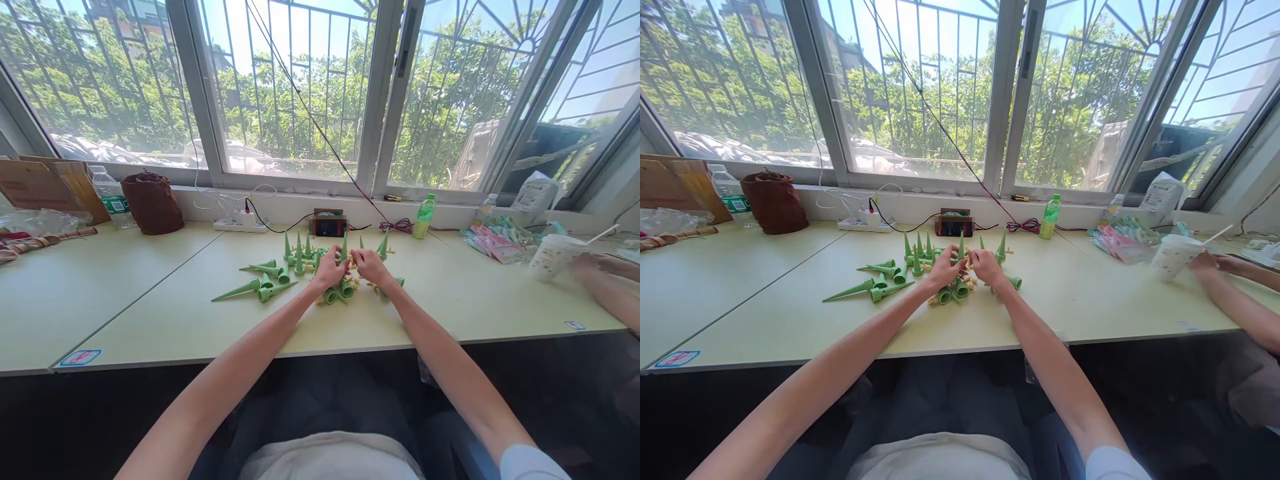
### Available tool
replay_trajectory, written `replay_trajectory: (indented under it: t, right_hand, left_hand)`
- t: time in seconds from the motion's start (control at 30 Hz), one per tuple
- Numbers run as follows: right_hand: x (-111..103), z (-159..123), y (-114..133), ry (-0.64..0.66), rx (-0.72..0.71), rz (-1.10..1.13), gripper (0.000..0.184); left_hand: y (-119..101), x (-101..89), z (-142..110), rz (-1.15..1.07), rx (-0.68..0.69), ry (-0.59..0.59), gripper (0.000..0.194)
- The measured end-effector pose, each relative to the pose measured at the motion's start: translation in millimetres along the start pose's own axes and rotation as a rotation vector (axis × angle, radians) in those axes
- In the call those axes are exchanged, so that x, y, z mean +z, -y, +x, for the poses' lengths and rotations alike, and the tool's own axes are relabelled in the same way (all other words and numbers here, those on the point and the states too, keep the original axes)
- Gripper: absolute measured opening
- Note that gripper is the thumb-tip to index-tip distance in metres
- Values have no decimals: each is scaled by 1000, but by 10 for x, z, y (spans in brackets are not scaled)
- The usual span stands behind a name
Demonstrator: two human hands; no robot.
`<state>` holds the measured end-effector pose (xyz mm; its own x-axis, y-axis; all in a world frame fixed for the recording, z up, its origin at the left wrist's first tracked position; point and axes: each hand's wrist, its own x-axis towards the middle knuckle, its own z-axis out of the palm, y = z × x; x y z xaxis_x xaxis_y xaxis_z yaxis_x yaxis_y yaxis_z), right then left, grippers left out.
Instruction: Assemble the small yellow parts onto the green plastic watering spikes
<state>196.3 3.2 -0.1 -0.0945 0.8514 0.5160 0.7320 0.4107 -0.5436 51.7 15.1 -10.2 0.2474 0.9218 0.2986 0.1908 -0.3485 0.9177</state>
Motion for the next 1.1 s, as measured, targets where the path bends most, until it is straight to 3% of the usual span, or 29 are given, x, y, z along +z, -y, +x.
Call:
replay_trajectory:
  t: [0.2,0.4,0.67,1.1]
  right_hand:
    - [-5,-10,13,-50,23,81,26]
    - [-3,-20,25,-57,-55,208,16]
    - [26,-11,-15,-52,-115,302,24]
    - [0,-26,13,-59,-72,181,33]
  left_hand:
    - [-19,30,-2,-48,-33,-9,25]
    - [23,40,46,-163,-62,-23,25]
    - [-19,50,59,-273,-83,-3,13]
    - [9,-3,58,-193,-74,-9,23]
